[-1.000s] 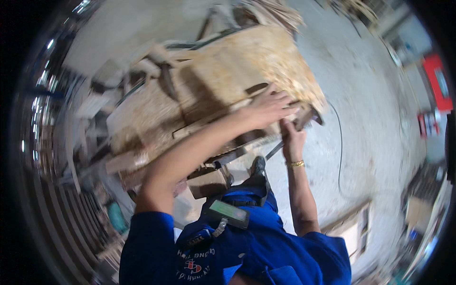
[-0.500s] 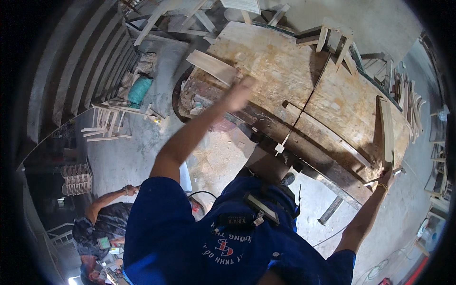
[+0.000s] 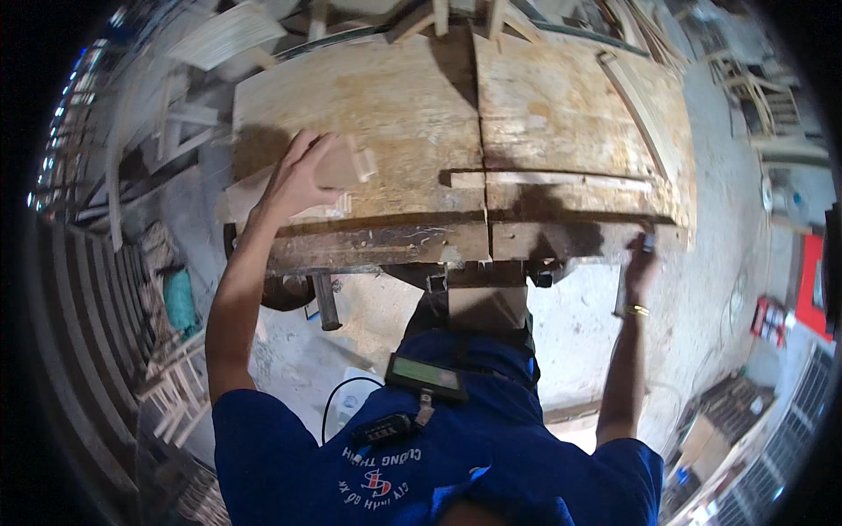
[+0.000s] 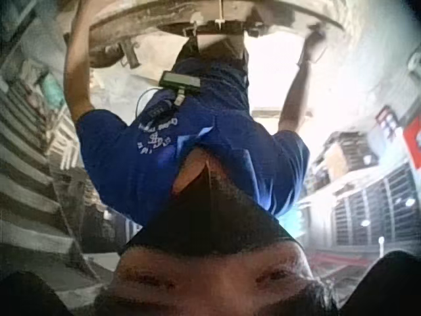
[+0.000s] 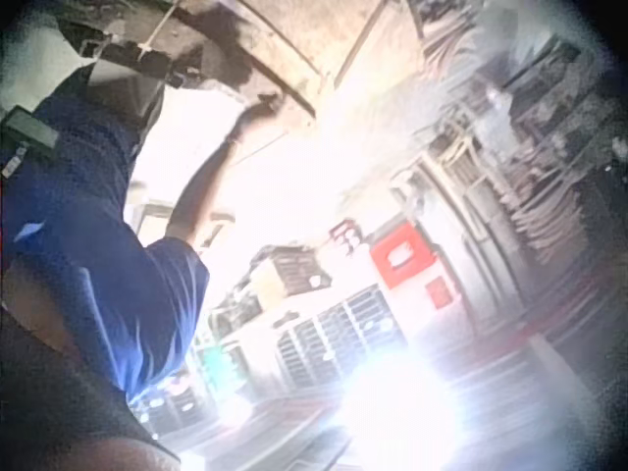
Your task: The person repeatedly measures a small rectangular wooden block with a digital caliper on a workbench. They adjust the caliper jaws, reposition the block, and take multiple measurements of its dimensions. The person handles the block and caliper throughout the clip.
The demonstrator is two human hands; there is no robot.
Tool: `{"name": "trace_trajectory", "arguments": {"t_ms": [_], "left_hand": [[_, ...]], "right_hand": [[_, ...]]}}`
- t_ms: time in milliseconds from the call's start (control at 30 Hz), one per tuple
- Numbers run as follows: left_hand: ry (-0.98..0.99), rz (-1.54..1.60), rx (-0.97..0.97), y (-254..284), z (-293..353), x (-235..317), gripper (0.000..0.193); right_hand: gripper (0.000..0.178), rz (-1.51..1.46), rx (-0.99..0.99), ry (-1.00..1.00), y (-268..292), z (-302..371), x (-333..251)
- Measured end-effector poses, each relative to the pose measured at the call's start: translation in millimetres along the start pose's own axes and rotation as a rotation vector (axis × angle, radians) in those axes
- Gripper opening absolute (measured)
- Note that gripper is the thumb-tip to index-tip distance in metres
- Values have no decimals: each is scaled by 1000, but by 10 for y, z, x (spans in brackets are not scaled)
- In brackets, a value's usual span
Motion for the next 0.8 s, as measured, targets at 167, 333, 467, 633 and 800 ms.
{"name": "trace_trajectory", "arguments": {"t_ms": [167, 333, 467, 633, 800], "left_hand": [[-186, 93, -53, -848, -871, 728, 83], [-48, 151, -299, -1795, -852, 481, 88], [13, 153, -344, -1968, -890, 611, 90], [-22, 77, -372, -1995, -792, 604, 89], [-89, 178, -307, -2004, -768, 699, 87]], "right_hand": [[38, 161, -71, 22, -645, 756, -512], [47, 261, -61, 176, -930, 895, -958], [52, 324, -25, 233, -893, 944, -913], [55, 271, -130, 175, -971, 979, -906], [51, 158, -235, 118, -1120, 1161, -1037]]}}
Point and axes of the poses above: each hand's wrist, its own z-axis away from the middle knuckle, its own y-axis out of the back of the hand, x = y × z, the point moved 10 cm from there along -z, towards the middle knuckle, and after that the axes turned 11 degrees about x, right-handed, at the moved point
